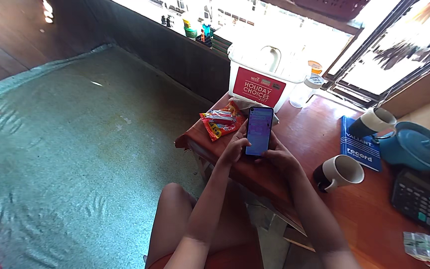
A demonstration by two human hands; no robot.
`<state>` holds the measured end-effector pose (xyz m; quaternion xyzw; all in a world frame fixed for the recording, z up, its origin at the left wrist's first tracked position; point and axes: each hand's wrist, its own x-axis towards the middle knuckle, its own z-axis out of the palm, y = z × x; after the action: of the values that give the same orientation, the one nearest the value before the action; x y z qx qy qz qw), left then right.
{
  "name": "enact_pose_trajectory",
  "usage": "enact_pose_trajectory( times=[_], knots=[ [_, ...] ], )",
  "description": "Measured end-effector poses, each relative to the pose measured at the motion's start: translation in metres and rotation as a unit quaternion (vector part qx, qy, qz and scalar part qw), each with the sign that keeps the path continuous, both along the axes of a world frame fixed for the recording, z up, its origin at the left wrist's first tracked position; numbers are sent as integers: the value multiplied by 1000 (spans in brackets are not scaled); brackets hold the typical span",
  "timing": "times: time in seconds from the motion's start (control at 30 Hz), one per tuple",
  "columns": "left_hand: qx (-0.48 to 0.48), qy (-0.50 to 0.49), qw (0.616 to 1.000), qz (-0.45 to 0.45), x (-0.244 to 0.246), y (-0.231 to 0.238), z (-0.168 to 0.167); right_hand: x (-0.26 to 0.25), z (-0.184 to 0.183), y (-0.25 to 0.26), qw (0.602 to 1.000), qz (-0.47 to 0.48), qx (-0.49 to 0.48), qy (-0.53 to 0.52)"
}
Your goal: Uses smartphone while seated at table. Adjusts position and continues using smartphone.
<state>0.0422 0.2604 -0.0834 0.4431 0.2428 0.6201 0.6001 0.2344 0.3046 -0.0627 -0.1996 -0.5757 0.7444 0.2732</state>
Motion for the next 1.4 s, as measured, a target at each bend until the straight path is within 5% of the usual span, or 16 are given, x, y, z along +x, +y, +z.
enact_pose_trajectory(
  times=[1.4],
  knots=[
    [-19, -27, 999, -1, 0, -2, 1, 0, -1, 4, 999, 11, -39, 30]
  ],
)
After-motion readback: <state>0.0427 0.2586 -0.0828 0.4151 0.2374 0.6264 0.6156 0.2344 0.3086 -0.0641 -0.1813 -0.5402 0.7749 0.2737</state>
